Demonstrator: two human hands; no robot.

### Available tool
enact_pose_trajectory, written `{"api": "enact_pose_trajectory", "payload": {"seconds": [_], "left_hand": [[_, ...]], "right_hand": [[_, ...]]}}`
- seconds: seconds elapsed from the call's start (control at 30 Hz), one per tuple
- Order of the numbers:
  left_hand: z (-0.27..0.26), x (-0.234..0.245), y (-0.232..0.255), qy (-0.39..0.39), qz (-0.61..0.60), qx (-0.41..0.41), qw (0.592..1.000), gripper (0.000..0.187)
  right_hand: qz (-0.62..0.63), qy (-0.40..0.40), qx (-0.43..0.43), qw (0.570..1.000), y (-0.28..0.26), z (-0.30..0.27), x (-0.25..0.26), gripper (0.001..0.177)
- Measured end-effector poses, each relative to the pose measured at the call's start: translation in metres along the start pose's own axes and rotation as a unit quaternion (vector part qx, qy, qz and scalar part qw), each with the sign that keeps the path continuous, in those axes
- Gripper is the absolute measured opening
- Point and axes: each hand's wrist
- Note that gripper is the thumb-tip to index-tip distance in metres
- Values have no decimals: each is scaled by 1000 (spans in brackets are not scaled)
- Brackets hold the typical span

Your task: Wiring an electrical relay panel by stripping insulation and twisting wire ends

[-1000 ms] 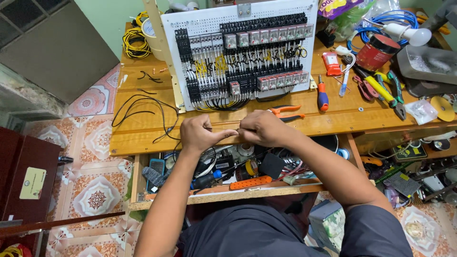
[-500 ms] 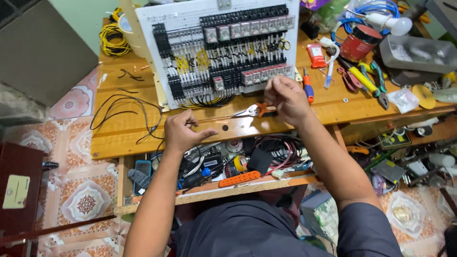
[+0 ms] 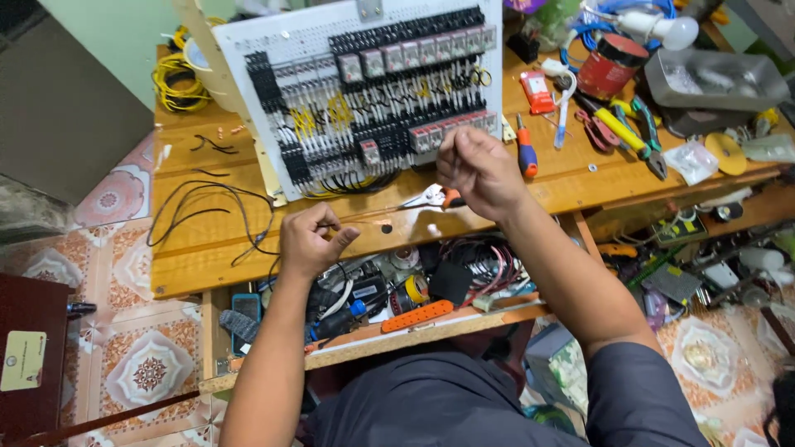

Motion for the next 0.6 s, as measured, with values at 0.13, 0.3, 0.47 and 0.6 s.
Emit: {"api": "enact_pose_trajectory", "payload": {"seconds": [0.13, 0.3, 0.47, 0.6], "left_hand": [[3, -1, -1, 3, 16, 5, 1000, 57], [4, 1, 7, -9, 7, 7, 1000, 58], [10, 12, 37, -51, 25, 75, 996, 63], [11, 17, 42, -69, 48, 92, 992, 71]], "right_hand": [[-127, 3, 41, 991, 6, 4, -31, 21], [-397, -149, 138, 895, 6, 27, -103, 14], [-482, -230, 234, 813, 34, 71, -154, 11], [-566, -259, 285, 729, 74, 122, -183, 6]]}}
Point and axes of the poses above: each hand's wrist, its own z-axis towards the middle knuckle, its own x-axis out of the back of the hand, y = z × x, and after that the axes turned 1 degree about x, right-handed
